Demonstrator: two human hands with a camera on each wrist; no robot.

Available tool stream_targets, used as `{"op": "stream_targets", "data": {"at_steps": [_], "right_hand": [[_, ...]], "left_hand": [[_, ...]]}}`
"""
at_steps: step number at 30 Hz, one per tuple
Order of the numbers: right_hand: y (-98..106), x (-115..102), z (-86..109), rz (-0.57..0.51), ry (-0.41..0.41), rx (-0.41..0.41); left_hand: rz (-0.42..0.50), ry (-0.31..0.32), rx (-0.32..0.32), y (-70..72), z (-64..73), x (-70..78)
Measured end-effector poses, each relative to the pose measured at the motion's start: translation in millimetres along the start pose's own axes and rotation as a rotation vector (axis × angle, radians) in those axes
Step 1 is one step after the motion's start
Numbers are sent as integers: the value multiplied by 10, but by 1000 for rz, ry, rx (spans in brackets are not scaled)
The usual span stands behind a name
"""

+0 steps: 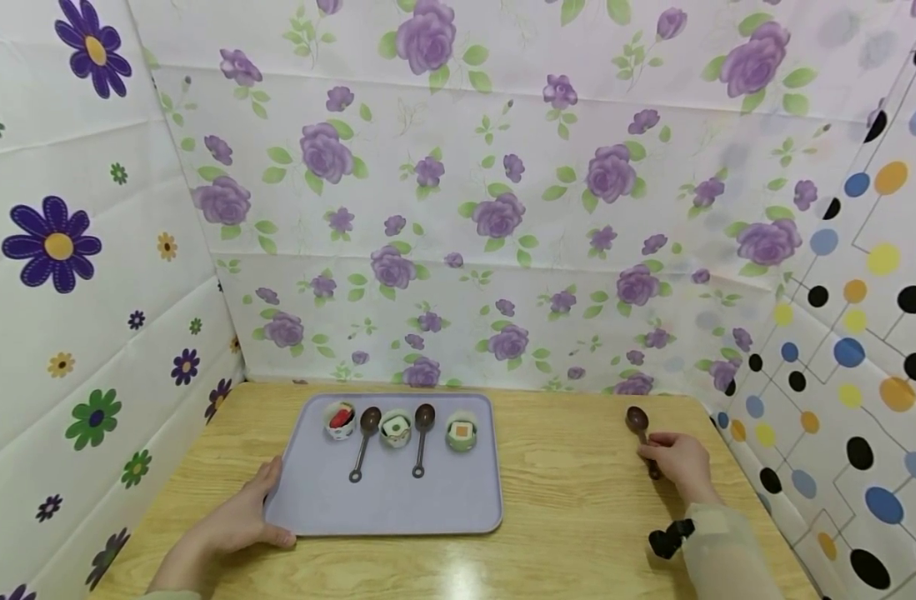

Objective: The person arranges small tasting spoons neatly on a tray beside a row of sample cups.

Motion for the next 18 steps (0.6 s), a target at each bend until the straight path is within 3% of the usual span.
{"op": "stream_targets", "data": {"at_steps": [18], "right_hand": [[25, -49, 30, 33, 24, 44]], "left_hand": [[11, 9, -13, 1, 10, 11]]}}
Point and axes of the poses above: each hand's wrist, its own z-axis away from the middle knuckle, its own y-axis out of the back of the hand, x = y × z, the point moved 7 cm from there along -z, towards the middle knuckle, and after that the axes turned 1 degree about z, right-handed, at the moved point
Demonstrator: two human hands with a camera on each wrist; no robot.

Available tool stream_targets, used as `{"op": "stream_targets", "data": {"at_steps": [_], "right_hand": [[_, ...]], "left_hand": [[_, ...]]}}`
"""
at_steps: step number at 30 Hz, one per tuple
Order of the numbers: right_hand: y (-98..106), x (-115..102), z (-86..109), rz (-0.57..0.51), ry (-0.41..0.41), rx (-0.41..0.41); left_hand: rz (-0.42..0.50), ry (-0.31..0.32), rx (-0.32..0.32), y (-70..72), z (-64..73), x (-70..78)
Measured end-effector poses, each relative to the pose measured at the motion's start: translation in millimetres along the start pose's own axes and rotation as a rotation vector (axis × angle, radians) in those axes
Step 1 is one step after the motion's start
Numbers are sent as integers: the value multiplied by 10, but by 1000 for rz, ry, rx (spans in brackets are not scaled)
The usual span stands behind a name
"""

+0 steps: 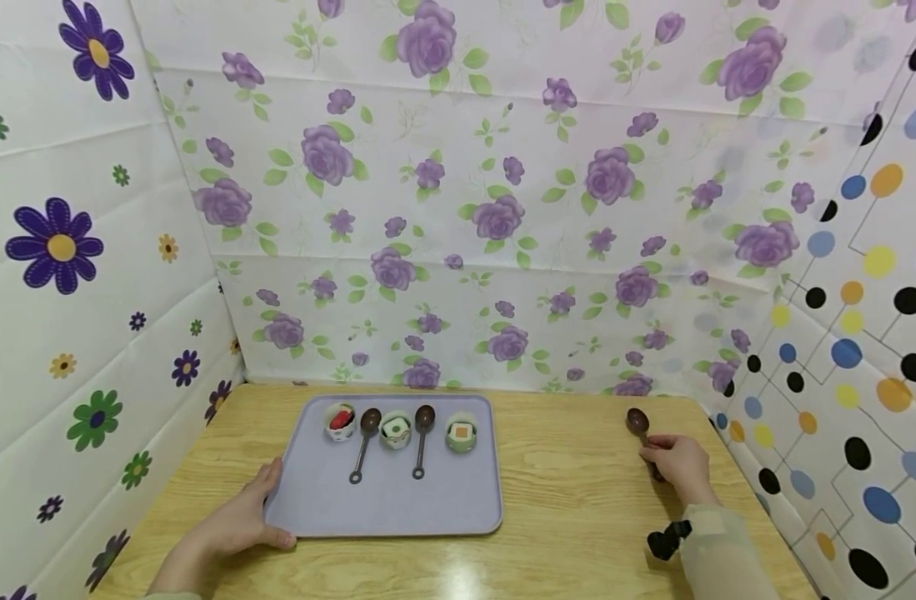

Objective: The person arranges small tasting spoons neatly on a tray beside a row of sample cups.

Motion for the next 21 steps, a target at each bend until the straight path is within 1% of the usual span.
{"op": "stream_targets", "data": {"at_steps": [9, 16, 21], "right_hand": [[-9, 6, 3, -11, 2, -15], [-22, 30, -9, -24, -17, -32], [-15, 40, -6, -7, -20, -33]], "left_hand": [[4, -9, 2, 1, -13, -4], [2, -11, 2, -4, -13, -8], [5, -12, 2, -4, -6, 4]]}}
Point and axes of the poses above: each hand's wrist, its own z-axis away from the middle knuckle, its own y-axis out of the back of the hand, x = y × z, the point moved 7 cm from there along -z, towards the middle knuckle, and after that the axes turned 1 degree about z, right-handed, at the moved point
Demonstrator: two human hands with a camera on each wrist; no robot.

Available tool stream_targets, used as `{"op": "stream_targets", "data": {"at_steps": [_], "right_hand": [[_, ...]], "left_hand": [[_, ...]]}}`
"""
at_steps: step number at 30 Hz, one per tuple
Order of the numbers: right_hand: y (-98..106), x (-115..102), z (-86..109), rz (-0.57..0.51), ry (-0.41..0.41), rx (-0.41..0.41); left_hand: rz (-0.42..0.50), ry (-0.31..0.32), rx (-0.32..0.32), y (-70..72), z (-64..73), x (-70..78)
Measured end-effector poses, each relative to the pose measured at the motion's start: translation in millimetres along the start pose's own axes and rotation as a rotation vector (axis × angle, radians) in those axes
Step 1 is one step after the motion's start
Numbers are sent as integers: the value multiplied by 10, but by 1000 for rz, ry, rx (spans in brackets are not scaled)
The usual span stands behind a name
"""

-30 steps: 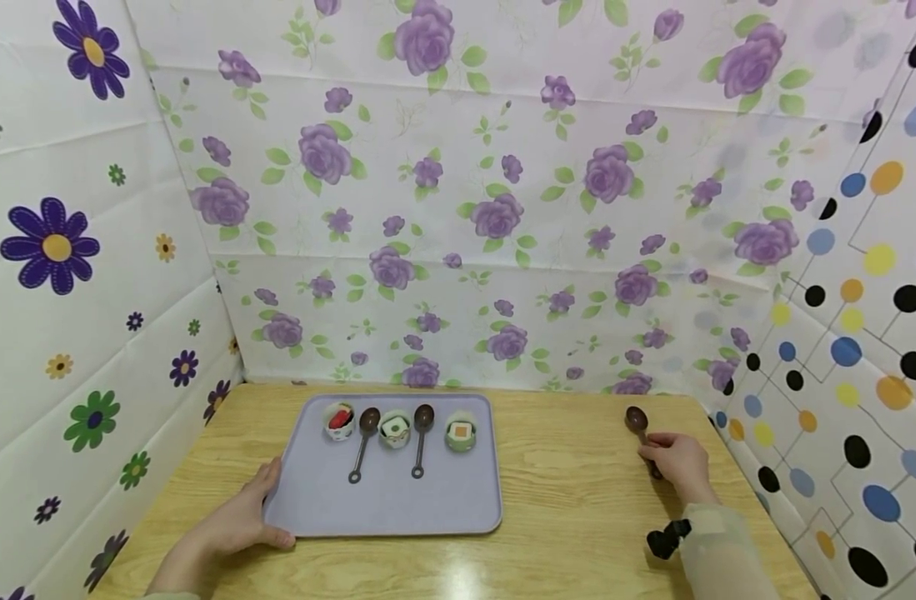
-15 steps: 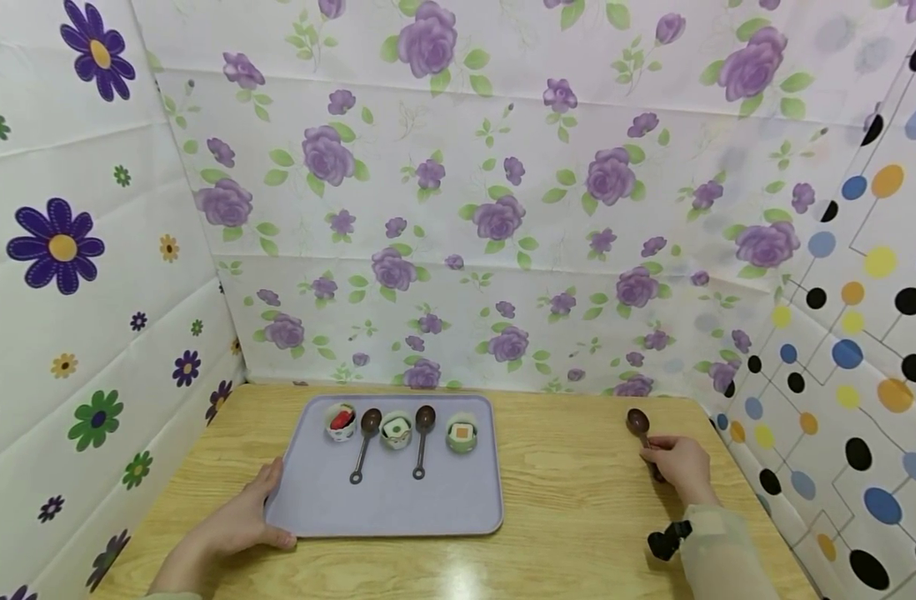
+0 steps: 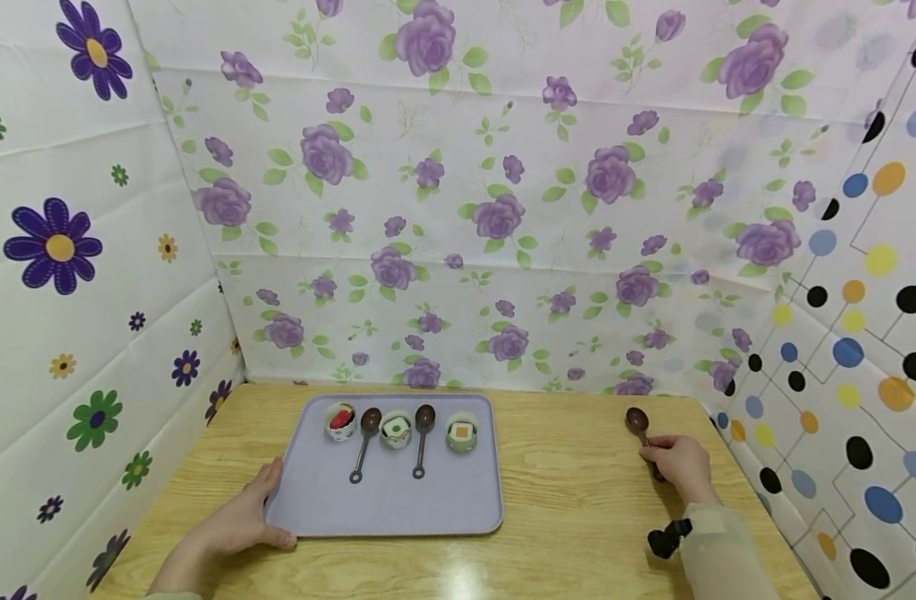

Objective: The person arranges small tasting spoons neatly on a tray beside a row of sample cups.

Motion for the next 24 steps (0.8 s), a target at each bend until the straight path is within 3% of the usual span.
{"op": "stream_targets", "data": {"at_steps": [7, 24], "right_hand": [[12, 21, -21, 51, 5, 16], [11, 11, 42, 38, -1, 37]], "left_hand": [[-4, 8, -1, 2, -6, 3], [-21, -16, 11, -1, -2, 0]]}}
Point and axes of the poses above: each hand's wrist, its own z-axis away from the middle knuckle, its own y-axis out of the back of the hand, x = y × z, the point moved 7 cm from there along -z, towards the middle knuckle, and after that the axes turned 1 degree about z, right-handed, at the moved point
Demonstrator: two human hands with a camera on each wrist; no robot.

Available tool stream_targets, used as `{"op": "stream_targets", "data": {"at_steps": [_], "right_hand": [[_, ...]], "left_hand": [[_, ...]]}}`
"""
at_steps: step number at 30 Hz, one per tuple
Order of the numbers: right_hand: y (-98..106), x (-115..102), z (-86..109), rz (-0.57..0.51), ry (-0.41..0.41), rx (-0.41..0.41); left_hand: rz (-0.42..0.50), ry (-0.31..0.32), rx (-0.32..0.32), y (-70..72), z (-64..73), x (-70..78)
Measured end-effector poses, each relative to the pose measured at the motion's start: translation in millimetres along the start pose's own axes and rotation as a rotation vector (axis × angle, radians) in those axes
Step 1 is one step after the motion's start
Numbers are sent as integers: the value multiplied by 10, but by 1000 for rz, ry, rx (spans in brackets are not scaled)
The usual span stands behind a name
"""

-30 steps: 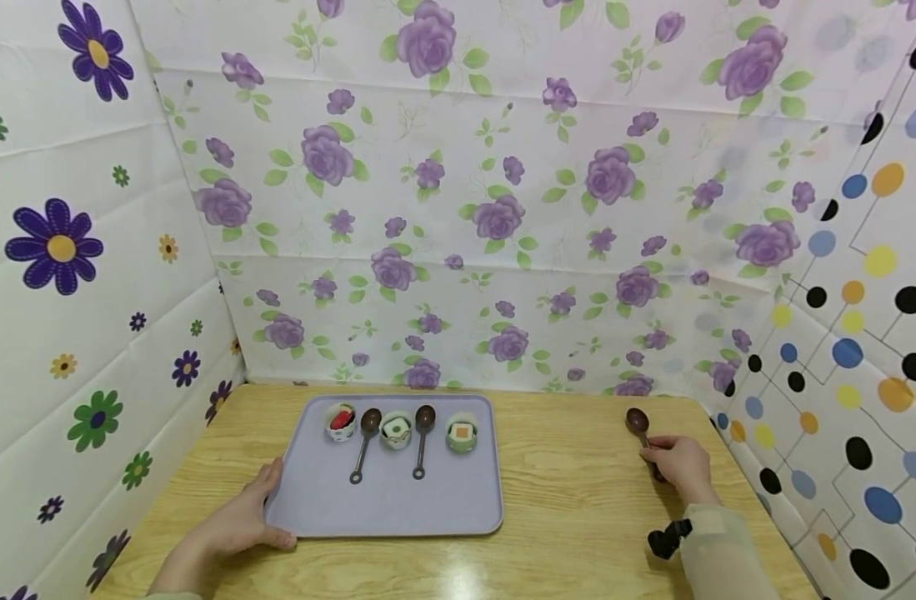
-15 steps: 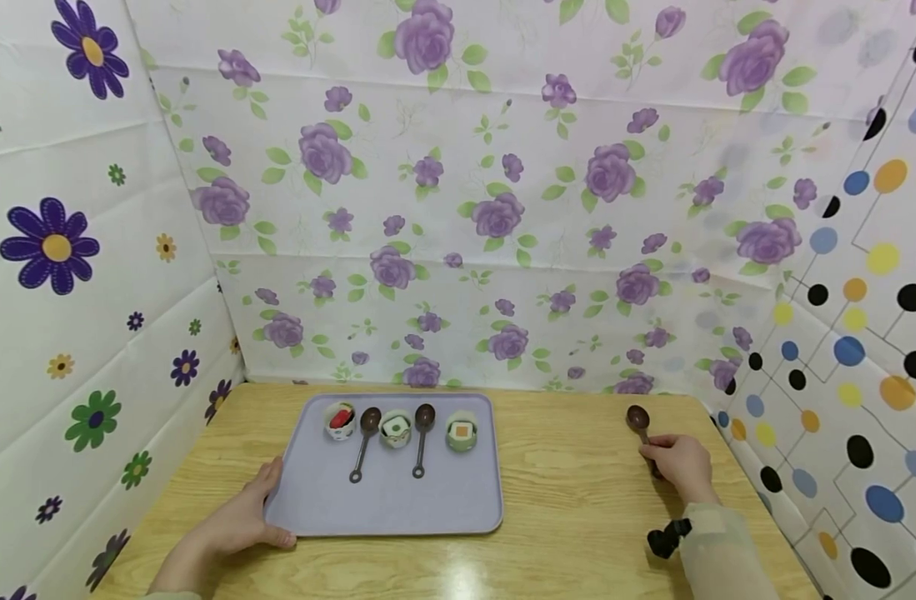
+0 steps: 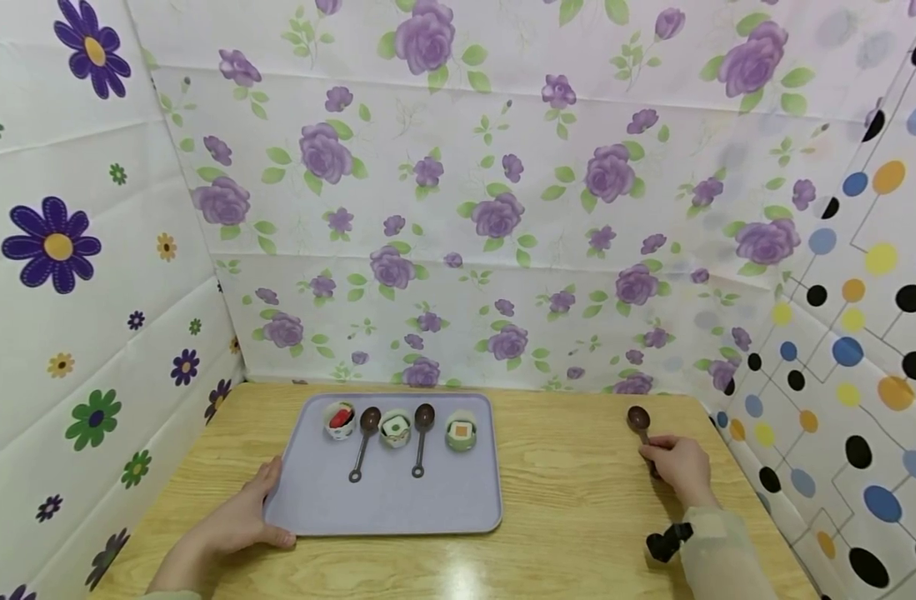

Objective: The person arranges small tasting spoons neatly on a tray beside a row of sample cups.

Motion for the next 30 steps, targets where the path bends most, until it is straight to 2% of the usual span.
{"op": "stream_targets", "data": {"at_steps": [8, 18, 23, 30], "right_hand": [[2, 30, 32, -60, -16, 26], [-84, 143, 93, -323, -68, 60], [-113, 159, 109, -345, -78, 84], [-183, 73, 171, -380, -68, 52]], "left_hand": [[14, 15, -10, -5, -2, -8], [14, 12, -7, -7, -6, -21], [22, 19, -7, -9, -9, -31], [19, 18, -8, -7, -1, -26]]}}
Point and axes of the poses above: each hand's wrist, its own z-axis away from the middle knuckle, its own y-axis out of the back of the hand, x = y × z, the point moved 7 cm from there along -z, towards the middle knuckle, and after that the axes turned 1 degree about z, right-handed, at the moved point
